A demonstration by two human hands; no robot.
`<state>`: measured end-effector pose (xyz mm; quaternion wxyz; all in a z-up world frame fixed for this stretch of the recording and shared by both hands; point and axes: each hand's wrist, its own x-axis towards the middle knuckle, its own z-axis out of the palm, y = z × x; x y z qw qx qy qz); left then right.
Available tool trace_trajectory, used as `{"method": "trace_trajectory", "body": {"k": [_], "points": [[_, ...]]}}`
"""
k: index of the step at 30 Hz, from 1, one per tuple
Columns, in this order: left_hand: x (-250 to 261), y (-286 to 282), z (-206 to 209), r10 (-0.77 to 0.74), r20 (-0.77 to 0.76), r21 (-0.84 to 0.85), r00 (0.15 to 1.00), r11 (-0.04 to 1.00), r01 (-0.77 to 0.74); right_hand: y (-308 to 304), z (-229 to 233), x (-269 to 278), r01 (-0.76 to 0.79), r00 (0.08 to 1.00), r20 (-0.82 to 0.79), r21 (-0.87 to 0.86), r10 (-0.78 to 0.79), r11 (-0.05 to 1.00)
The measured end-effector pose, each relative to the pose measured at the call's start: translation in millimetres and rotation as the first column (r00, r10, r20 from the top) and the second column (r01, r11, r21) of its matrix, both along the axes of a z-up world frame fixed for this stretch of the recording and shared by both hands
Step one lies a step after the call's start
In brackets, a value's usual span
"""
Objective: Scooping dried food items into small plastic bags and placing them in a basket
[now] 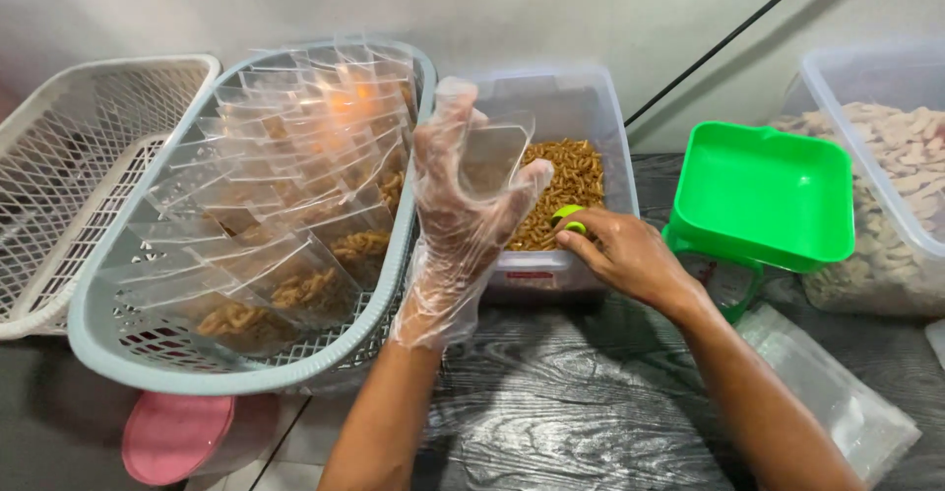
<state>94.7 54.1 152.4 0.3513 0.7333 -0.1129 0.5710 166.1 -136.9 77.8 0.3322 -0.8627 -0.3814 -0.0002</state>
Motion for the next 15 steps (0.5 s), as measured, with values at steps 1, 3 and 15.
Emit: {"method": "trace_trajectory", "body": {"k": [1,3,15], "points": [[8.0,4.9,-8.3,-0.003,0.007,0.002,1.0,1.0,0.003,2.0,0.8,4.1,0.003,1.0,0.007,0.002,-0.003,1.0],[21.5,12.6,-28.5,0.015,-0.218,0.038,0.976,0.999,-0.007,3.7,-1.4,8.9,0.034,0.999,-0.005,0.125,-0.034,0.992],[40.2,29.8,-84.7,0.122,-0.578,0.053,0.807,0.992,-0.111,28.5,-18.5,29.3,0.088,0.98,-0.195,0.26,-0.037,0.962]]}}
